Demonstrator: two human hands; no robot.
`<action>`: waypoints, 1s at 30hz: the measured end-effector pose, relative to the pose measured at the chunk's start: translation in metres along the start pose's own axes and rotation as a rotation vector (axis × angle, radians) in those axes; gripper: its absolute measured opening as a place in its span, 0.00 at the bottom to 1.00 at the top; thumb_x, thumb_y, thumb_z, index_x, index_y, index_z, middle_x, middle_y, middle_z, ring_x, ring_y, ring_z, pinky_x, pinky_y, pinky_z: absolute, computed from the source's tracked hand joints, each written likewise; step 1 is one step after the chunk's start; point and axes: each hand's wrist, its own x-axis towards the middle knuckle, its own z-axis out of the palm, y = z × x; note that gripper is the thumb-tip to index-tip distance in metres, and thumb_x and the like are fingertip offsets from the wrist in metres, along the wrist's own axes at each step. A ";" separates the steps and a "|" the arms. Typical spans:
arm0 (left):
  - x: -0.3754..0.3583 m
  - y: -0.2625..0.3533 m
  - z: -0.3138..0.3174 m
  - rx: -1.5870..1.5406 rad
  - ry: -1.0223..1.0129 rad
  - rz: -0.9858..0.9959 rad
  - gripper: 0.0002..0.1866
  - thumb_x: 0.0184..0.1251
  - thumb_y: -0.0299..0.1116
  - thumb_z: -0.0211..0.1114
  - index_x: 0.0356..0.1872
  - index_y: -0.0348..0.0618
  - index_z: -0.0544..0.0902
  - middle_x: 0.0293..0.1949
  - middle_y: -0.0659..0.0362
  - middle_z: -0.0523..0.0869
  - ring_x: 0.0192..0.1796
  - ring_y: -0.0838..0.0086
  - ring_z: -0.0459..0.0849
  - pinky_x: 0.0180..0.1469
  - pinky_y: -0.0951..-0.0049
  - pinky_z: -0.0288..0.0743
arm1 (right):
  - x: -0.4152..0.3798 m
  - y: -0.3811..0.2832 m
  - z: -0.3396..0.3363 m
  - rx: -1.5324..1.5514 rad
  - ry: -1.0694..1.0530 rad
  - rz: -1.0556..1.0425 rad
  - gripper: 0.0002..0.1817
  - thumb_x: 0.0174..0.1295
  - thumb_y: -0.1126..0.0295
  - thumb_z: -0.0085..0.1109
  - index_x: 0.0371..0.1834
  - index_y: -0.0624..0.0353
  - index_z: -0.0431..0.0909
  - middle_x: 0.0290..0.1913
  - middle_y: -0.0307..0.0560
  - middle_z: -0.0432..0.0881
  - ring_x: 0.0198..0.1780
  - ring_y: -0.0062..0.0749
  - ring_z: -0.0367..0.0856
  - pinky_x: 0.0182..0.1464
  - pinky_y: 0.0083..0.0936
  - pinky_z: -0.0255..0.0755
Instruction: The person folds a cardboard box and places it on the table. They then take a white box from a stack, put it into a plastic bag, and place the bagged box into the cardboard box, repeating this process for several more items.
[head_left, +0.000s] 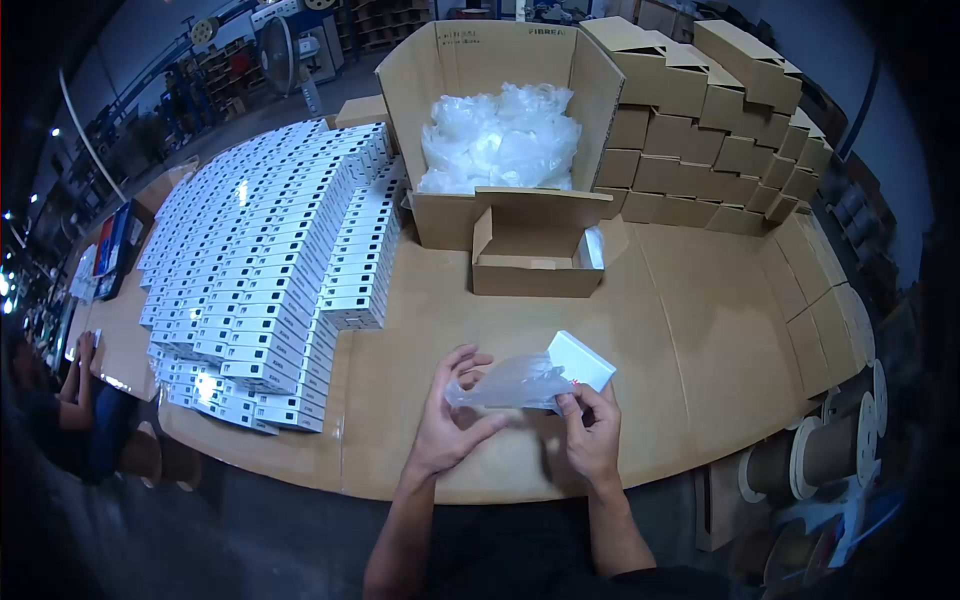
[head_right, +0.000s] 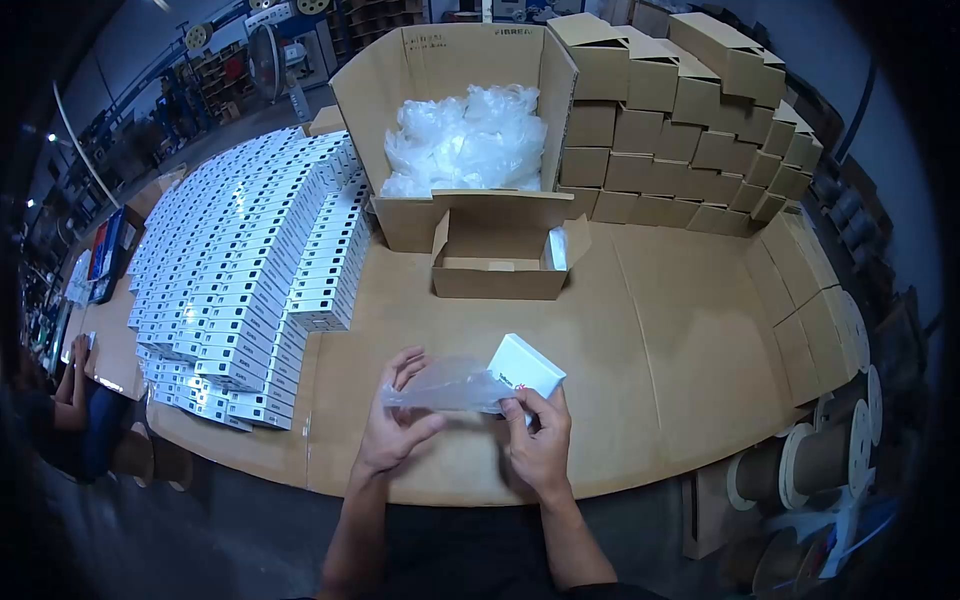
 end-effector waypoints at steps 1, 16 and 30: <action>0.002 0.001 0.001 -0.017 -0.019 -0.071 0.35 0.61 0.23 0.77 0.68 0.36 0.69 0.58 0.55 0.82 0.54 0.76 0.81 0.60 0.73 0.77 | -0.003 -0.001 0.001 0.029 -0.001 0.034 0.07 0.72 0.76 0.63 0.42 0.73 0.84 0.48 0.48 0.76 0.45 0.30 0.82 0.44 0.25 0.80; -0.012 -0.005 -0.009 0.051 -0.066 -0.203 0.26 0.60 0.25 0.81 0.57 0.36 0.78 0.50 0.59 0.87 0.53 0.76 0.86 0.58 0.71 0.80 | 0.041 -0.041 -0.036 0.091 0.105 -0.327 0.06 0.72 0.83 0.59 0.46 0.60 0.82 0.44 0.38 0.77 0.39 0.17 0.73 0.45 0.15 0.68; -0.009 -0.003 -0.001 0.050 -0.063 -0.199 0.29 0.60 0.22 0.80 0.61 0.35 0.76 0.52 0.57 0.86 0.54 0.74 0.85 0.61 0.70 0.79 | 0.065 -0.068 -0.023 -0.008 -0.274 -0.469 0.11 0.51 0.78 0.76 0.38 0.60 0.86 0.44 0.50 0.78 0.44 0.35 0.79 0.43 0.28 0.74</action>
